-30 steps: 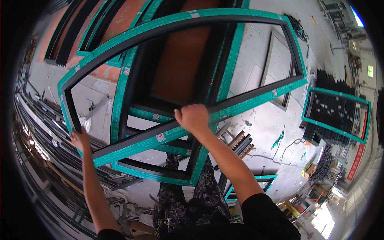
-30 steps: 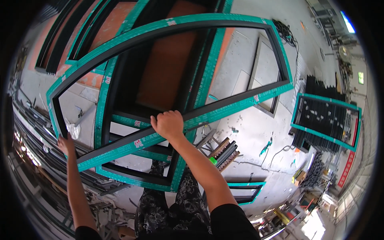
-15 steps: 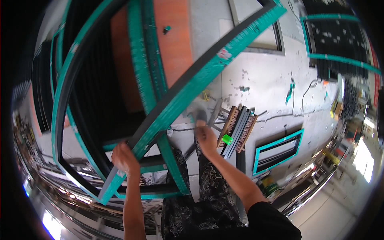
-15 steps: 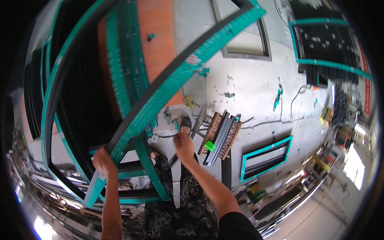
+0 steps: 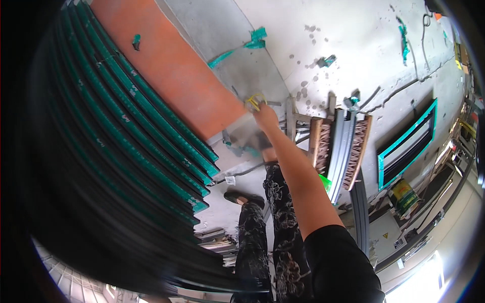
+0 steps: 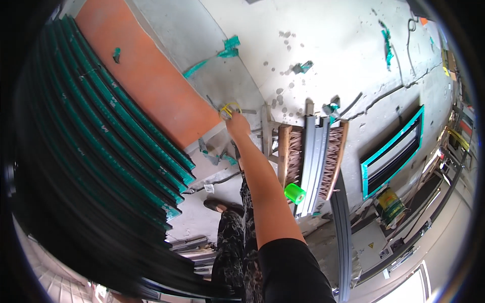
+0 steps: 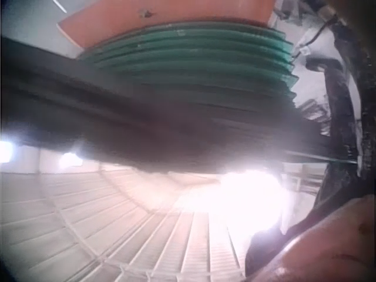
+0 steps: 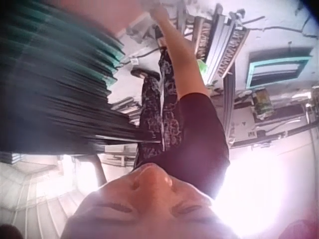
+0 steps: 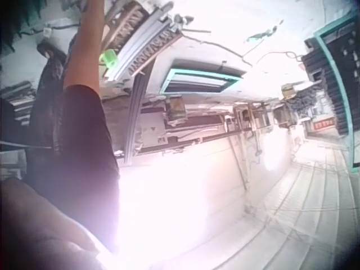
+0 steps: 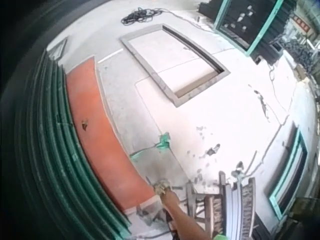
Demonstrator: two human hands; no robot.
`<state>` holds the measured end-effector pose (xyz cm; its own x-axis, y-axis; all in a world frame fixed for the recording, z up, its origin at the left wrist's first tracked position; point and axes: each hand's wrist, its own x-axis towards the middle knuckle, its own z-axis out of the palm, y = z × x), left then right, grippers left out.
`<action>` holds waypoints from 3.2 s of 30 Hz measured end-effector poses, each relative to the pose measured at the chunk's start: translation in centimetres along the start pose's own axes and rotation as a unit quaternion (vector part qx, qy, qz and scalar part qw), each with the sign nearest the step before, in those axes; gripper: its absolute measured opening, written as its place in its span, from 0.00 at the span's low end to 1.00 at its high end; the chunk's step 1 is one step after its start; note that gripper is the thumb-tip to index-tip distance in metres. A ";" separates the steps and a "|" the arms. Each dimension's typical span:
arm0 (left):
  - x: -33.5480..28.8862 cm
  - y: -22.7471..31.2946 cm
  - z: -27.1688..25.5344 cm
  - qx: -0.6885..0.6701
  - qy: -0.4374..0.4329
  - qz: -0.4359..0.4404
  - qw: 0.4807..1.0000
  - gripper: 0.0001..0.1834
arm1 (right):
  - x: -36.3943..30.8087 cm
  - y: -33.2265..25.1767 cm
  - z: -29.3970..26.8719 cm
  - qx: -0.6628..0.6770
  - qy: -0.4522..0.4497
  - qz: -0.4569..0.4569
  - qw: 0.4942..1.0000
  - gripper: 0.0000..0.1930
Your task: The person measures and cuts metal strips using a motorized saw and then attaches a rubber seal to a green metal window frame using shears.
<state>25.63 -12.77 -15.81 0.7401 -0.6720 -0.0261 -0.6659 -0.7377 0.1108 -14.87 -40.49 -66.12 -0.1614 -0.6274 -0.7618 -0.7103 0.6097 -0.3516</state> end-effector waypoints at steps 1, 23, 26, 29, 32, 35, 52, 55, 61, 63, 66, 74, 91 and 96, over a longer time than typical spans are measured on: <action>0.3 0.2 0.0 0.002 -0.004 0.000 1.000 0.24 | 1.2 -0.3 0.7 0.026 0.022 0.023 0.999 0.17; 0.9 9.4 -0.8 -0.162 0.057 -0.050 0.984 0.15 | -36.6 -2.7 -19.7 -0.330 -0.313 -0.445 0.771 0.10; -0.9 9.0 -1.6 -0.215 0.079 -0.039 0.973 0.13 | -41.4 -1.0 -21.5 -0.414 -0.424 -0.372 0.714 0.14; -1.5 13.1 -3.9 -0.147 0.065 0.107 0.981 0.16 | -43.7 0.8 -21.5 -0.350 -0.384 -0.347 0.781 0.13; -1.8 15.5 -6.0 -0.063 0.038 0.133 0.988 0.22 | -43.6 3.7 -20.1 -0.267 -0.409 -0.216 0.846 0.17; -1.1 15.6 -5.9 -0.060 -0.010 0.123 0.991 0.17 | -43.8 7.3 -16.9 -0.343 -0.347 -0.209 0.847 0.17; 0.5 12.5 -6.1 -0.341 -0.067 0.091 0.933 0.05 | -50.5 -6.2 -18.6 0.149 -0.355 0.073 0.920 0.36; 0.3 12.0 -5.9 -0.346 -0.069 0.106 0.930 0.06 | -52.5 -10.3 -18.8 0.198 -0.411 -0.033 0.889 0.36; 1.5 13.6 -8.0 -0.213 -0.141 0.126 0.959 0.12 | -54.1 -17.1 -17.8 0.318 -0.449 -0.137 0.823 0.33; 1.4 13.6 -7.3 -0.134 -0.101 0.175 0.970 0.11 | -53.5 -18.4 -17.5 0.310 -0.458 -0.144 0.820 0.32; 1.9 13.3 -7.0 -0.125 -0.128 0.184 0.966 0.10 | -53.1 -19.2 -17.0 0.300 -0.460 -0.161 0.820 0.30; 4.1 11.7 -6.3 -0.234 -0.155 0.266 0.922 0.08 | -53.6 -20.0 -16.4 0.268 -0.449 -0.086 0.848 0.27; 3.9 9.9 -5.9 -0.380 -0.152 0.233 0.882 0.08 | -51.6 -20.4 -14.0 0.369 -0.609 -0.066 0.699 0.33; 4.0 9.5 -5.7 -0.391 -0.158 0.244 0.873 0.08 | -51.4 -20.6 -12.9 0.396 -0.613 -0.054 0.681 0.35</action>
<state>22.76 -22.11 -9.24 0.2415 -0.9693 -0.0455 -0.5348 -0.1721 0.8273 -0.79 -27.01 -12.68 0.9011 -0.1095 -0.4195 -0.0011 0.9670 -0.2549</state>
